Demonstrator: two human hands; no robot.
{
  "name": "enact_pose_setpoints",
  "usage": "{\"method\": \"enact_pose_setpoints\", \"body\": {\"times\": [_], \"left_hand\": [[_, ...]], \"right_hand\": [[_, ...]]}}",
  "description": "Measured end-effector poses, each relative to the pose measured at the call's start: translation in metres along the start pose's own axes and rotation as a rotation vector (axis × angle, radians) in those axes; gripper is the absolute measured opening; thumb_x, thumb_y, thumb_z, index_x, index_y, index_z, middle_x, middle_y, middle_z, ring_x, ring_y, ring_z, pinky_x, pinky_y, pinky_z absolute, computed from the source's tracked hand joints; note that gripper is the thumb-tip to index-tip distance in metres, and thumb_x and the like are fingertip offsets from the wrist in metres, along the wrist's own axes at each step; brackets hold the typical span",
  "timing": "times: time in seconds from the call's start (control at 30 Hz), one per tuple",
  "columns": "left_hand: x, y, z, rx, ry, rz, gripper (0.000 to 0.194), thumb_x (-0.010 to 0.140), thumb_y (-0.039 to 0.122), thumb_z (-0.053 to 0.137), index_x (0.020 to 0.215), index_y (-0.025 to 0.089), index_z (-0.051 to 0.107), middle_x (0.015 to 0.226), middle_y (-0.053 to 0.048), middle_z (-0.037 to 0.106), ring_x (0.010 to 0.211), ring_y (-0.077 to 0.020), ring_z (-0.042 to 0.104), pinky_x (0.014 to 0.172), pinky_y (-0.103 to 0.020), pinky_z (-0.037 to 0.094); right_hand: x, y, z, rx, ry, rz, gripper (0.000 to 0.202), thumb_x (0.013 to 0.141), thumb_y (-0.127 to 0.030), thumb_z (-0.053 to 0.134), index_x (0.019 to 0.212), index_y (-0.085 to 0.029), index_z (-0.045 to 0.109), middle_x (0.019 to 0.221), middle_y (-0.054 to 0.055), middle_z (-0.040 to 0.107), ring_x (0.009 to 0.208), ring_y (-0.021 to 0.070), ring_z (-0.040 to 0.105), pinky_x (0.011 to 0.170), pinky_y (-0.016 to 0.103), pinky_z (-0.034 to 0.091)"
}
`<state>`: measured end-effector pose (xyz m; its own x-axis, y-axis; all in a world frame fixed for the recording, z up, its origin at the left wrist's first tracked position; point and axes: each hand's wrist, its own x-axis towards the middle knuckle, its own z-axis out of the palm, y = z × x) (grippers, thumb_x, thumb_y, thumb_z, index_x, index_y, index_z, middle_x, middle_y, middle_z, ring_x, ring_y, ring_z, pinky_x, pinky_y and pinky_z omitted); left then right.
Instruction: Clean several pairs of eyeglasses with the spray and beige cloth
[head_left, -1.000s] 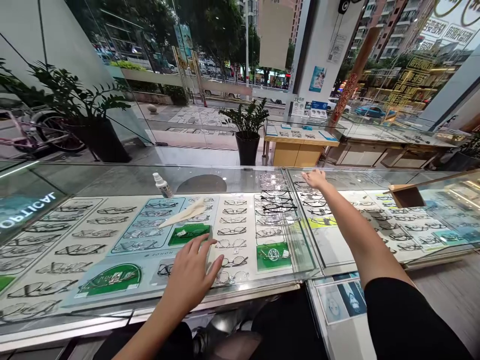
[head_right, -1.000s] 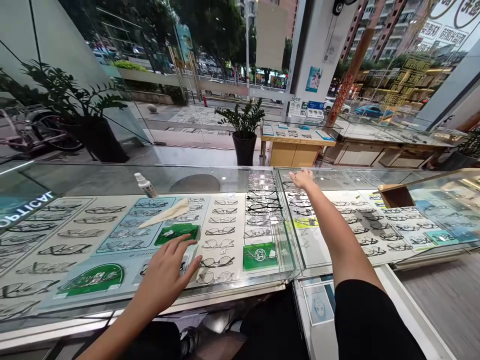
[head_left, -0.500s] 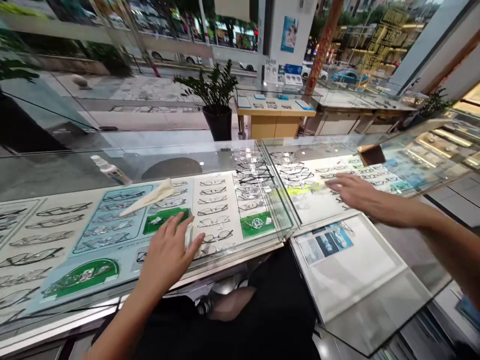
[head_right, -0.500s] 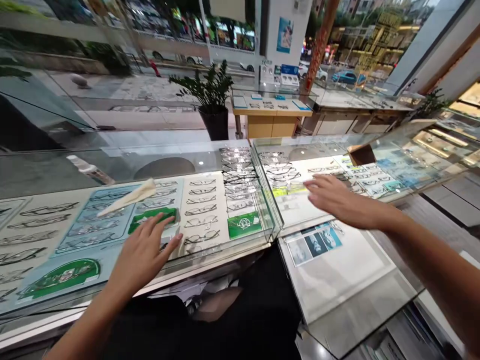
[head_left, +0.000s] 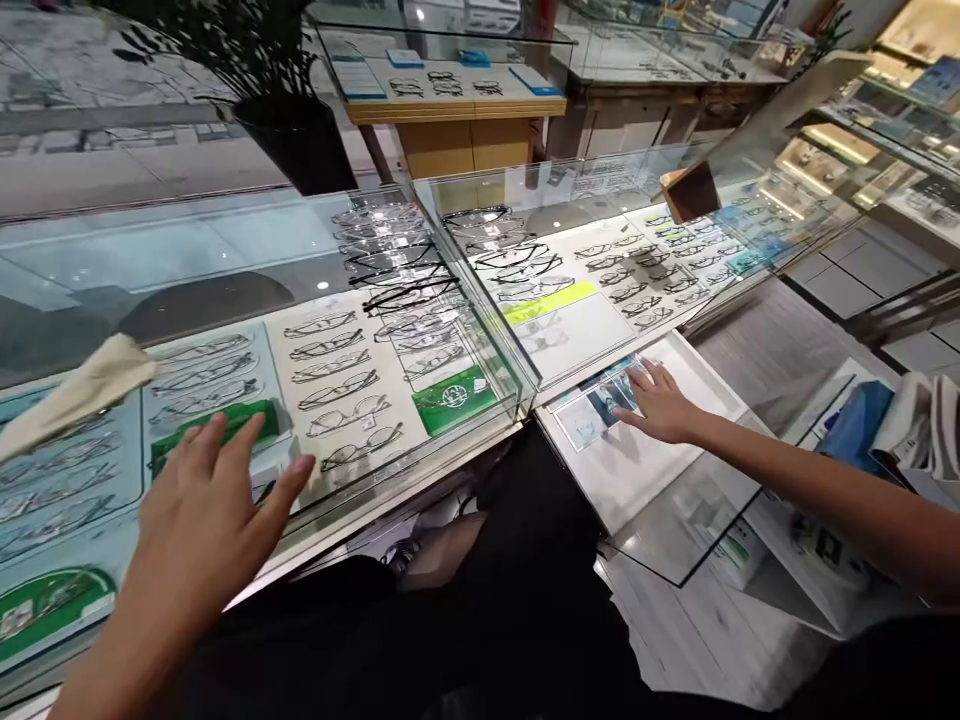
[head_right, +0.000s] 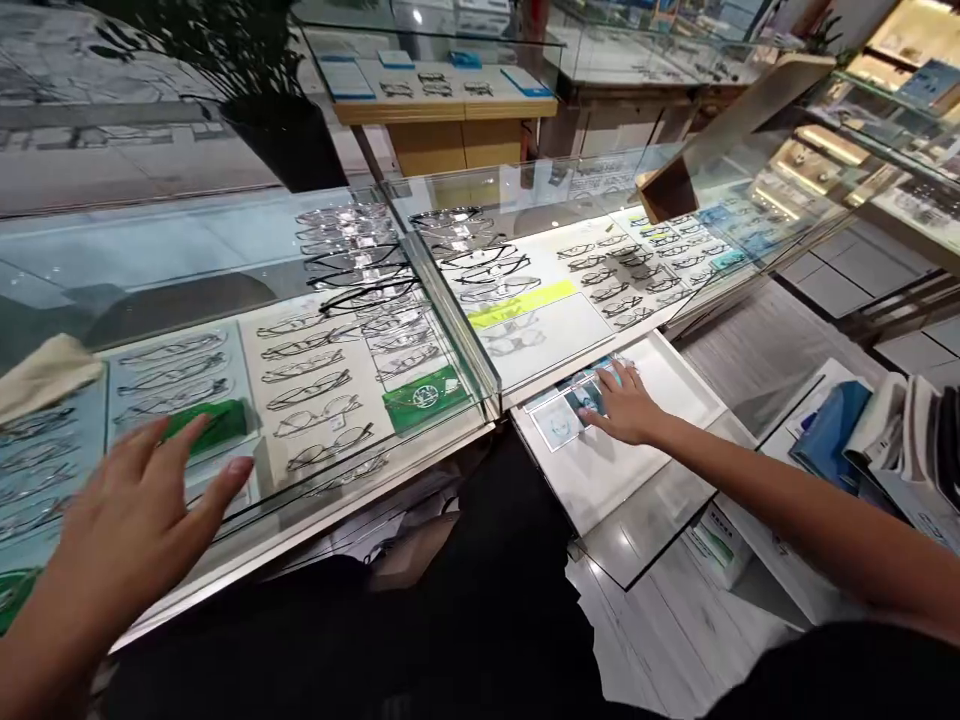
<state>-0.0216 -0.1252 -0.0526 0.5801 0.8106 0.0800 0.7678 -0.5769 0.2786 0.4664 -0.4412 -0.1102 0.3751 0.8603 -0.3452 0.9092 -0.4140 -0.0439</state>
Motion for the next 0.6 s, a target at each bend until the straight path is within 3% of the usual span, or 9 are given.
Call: {"method": "enact_pose_setpoints", "body": {"times": [0.07,0.17,0.27,0.33,0.47,0.6], "left_hand": [[0.004,0.009,0.008,0.023,0.002,0.029,0.091,0.096,0.077,0.035,0.174,0.032,0.024,0.184,-0.004,0.021,0.166,-0.0526,0.02,0.135,-0.074,0.021],[0.012,0.029,0.022,0.078,0.022,0.064,0.096,0.098,0.077,0.032,0.173,0.017,0.027,0.182,-0.018,0.023,0.167,-0.0505,0.02,0.133,-0.072,0.025],[0.019,0.05,0.036,0.143,0.023,0.086,0.104,0.098,0.078,0.03,0.169,0.002,0.032,0.176,-0.031,0.029,0.167,-0.0494,0.023,0.131,-0.073,0.025],[0.021,0.058,0.042,0.18,0.033,0.081,0.106,0.099,0.077,0.029,0.168,-0.003,0.031,0.176,-0.033,0.027,0.167,-0.0493,0.021,0.131,-0.074,0.023],[0.02,0.054,0.052,0.23,0.105,0.117,0.103,0.099,0.075,0.031,0.175,0.006,0.018,0.176,-0.029,0.03,0.167,-0.0465,0.025,0.129,-0.074,0.026],[0.016,0.034,0.057,0.271,0.15,0.223,0.102,0.098,0.07,0.038,0.178,0.019,0.001,0.182,-0.021,0.021,0.169,-0.0428,0.022,0.128,-0.074,0.028]], "right_hand": [[0.035,0.008,0.011,-0.038,0.077,-0.003,0.099,0.104,-0.078,0.025,0.166,-0.004,0.043,0.182,0.021,0.025,0.17,0.0469,0.002,0.139,0.061,0.003],[0.09,0.018,0.018,-0.061,0.197,-0.023,0.096,0.106,-0.071,0.024,0.168,0.0,0.036,0.184,0.021,0.017,0.171,0.0435,-0.004,0.138,0.057,-0.004],[0.146,0.021,0.017,-0.072,0.282,-0.013,0.094,0.107,-0.069,0.019,0.169,0.001,0.034,0.185,0.019,0.014,0.171,0.0411,-0.002,0.138,0.054,-0.005],[0.181,0.02,0.013,-0.063,0.343,0.003,0.094,0.107,-0.068,0.017,0.169,0.0,0.033,0.185,0.018,0.014,0.17,0.0409,0.001,0.138,0.054,-0.004],[0.245,0.017,0.002,-0.005,0.437,-0.001,0.09,0.109,-0.065,0.017,0.169,-0.001,0.036,0.185,0.016,0.018,0.17,0.0412,0.003,0.138,0.054,-0.004],[0.305,0.018,-0.008,0.063,0.475,0.004,0.085,0.111,-0.061,0.016,0.17,-0.003,0.035,0.184,0.014,0.02,0.17,0.041,0.003,0.138,0.057,-0.002]]}}
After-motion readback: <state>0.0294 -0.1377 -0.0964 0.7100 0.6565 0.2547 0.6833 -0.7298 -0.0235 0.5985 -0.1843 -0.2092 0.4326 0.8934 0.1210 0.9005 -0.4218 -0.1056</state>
